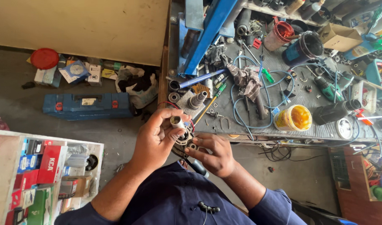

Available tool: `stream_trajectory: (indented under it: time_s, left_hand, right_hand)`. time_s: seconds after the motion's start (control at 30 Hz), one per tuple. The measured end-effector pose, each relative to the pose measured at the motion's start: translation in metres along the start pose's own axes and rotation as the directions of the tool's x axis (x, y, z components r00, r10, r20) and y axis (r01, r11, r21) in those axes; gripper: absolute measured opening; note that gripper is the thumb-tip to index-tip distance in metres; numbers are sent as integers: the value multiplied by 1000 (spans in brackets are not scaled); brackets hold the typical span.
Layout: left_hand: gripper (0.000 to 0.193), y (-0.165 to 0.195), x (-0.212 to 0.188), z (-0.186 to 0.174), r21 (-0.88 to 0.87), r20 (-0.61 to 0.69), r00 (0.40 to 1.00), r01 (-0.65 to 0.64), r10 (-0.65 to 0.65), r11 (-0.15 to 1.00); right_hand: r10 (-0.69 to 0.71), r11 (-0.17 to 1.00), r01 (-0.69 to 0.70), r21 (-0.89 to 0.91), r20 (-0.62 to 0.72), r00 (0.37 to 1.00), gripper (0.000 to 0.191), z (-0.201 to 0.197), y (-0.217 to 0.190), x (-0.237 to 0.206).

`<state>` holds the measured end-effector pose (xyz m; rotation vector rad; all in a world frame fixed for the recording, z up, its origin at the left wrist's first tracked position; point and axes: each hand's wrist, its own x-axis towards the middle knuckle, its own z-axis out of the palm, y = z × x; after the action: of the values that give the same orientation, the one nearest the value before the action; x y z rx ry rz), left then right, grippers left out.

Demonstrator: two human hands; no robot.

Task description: The person applies grease to small mechanical parts and assembles them into a larger housing. They repeatedly pick up parts, apply grease, insert them into the housing, and wipe excess grease with a cloth.

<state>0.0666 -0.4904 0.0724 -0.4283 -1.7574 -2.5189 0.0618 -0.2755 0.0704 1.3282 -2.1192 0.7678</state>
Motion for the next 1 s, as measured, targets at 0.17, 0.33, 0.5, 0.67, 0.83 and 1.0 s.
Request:
stream_trajectory:
  time_s: [0.17, 0.33, 0.5, 0.67, 0.83, 1.0]
  left_hand:
    - [33, -1, -2, 2, 21, -5, 1000, -27, 27, 999]
    - [34, 0, -3, 3, 46, -4, 1000, -12, 12, 999]
    - [34, 3, -3, 2, 28, 4, 1000, -6, 5, 1000]
    - [35, 13, 2, 0, 146, 58, 997, -66, 58, 987]
    - [33, 32, 9, -8, 355, 146, 989, -75, 24, 932]
    - [34, 43, 17, -11, 432, 213, 977, -72, -24, 899]
  right_hand:
    - [11, 1000, -12, 15, 43, 999, 40, -3, 3, -1]
    - [-87, 996, 87, -11, -54, 995, 35, 2, 4, -2]
    - [-26, 1000, 26, -7, -45, 999, 35, 3, 4, -7]
    - [17, 1000, -16, 3, -64, 998, 37, 11, 1, -16]
    - [28, 998, -17, 65, -174, 984, 37, 26, 2, -22]
    - [101, 989, -77, 123, -194, 976, 33, 28, -1, -31]
